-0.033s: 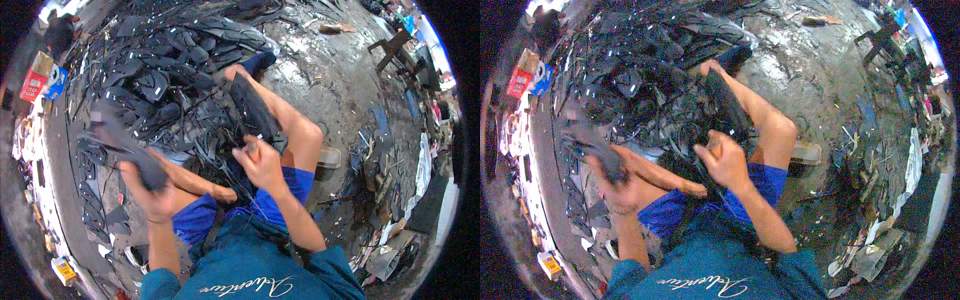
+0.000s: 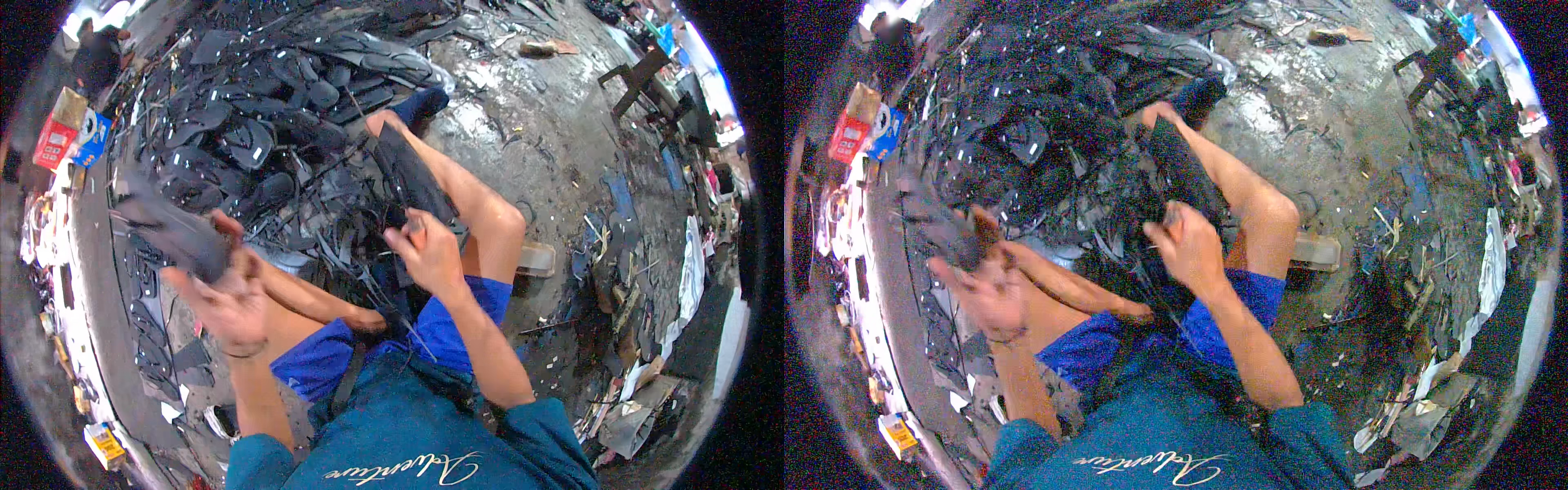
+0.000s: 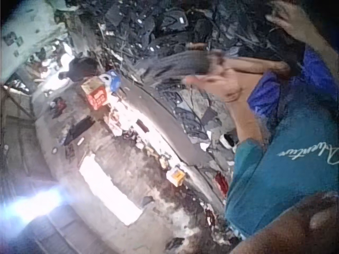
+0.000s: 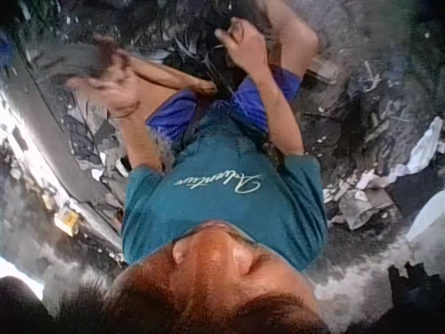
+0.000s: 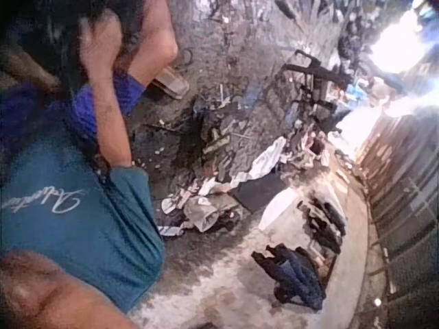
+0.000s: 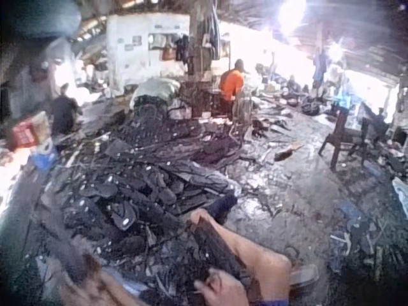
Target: The person sits on the floor and uses a curved knife to trim excess rubber from the edges of black flip-flops. They handle the flip-flops one at a time, scraping the sole and sides, then place the trimmed items into a growing stack.
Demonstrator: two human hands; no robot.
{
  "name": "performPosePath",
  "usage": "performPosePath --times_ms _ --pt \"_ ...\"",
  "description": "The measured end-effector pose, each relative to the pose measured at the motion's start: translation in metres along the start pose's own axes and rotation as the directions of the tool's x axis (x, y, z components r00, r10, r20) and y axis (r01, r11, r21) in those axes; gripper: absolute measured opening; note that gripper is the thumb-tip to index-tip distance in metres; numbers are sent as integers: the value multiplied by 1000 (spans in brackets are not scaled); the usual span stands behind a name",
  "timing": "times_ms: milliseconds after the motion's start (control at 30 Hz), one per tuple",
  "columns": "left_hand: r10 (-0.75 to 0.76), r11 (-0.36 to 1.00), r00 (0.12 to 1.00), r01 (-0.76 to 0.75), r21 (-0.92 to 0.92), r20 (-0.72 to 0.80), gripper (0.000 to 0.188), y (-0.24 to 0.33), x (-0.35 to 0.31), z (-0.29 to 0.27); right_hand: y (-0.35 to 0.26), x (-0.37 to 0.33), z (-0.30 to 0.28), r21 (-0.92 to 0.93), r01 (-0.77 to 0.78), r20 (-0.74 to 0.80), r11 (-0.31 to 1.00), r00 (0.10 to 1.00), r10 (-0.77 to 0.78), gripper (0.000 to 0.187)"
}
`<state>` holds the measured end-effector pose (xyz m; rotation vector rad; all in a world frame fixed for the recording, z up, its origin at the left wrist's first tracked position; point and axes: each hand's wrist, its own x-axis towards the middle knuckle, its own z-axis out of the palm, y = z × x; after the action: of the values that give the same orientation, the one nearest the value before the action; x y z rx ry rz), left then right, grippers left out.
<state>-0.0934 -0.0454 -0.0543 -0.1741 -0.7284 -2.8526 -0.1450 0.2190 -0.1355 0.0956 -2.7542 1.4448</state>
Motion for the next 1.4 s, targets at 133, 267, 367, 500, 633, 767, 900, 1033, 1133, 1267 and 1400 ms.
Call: performPosePath --times_ms 133,267,367,500,633,767,900,1033,1133,1267,1400 --pt "21 965 987 22 261 -161 59 -12 12 4 51 53 21 -413 -100 60 905 989 137 40" --pt "-108 907 940 227 356 -324 51 -57 -11 -49 59 73 32 -344 -169 26 924 982 190 24" --pt "-34 799 894 293 524 -447 47 -76 -16 -50 22 55 0 -145 1 71 989 997 9 23" --pt "-109 753 802 452 477 -588 43 -90 18 -31 -35 -16 -35 300 -28 270 954 961 -57 23" --pt "-97 703 854 422 572 -512 32 -83 -3 -12 -38 -47 -44 380 104 130 919 978 -164 38" --pt "-182 550 865 483 681 -467 32 -82 -58 -28 -28 -31 -38 475 -310 376 823 918 129 49" --pt "-66 334 931 360 871 -359 33 -97 -67 -13 -37 -75 -4 200 -6 206 980 978 -37 34" --pt "-98 373 864 492 787 -494 38 -104 -73 -9 -24 -66 -23 185 202 -56 962 979 -195 31" --pt "-228 417 840 541 730 -492 55 -111 -103 -3 9 -75 -80 788 -327 135 523 919 371 33" --pt "-479 182 828 418 890 -291 87 -121 -148 -6 118 -86 -126 863 -239 -156 446 712 685 16" --pt "-492 241 822 445 862 -287 92 -132 -131 -4 226 -111 -80 682 -504 -213 530 557 803 27"
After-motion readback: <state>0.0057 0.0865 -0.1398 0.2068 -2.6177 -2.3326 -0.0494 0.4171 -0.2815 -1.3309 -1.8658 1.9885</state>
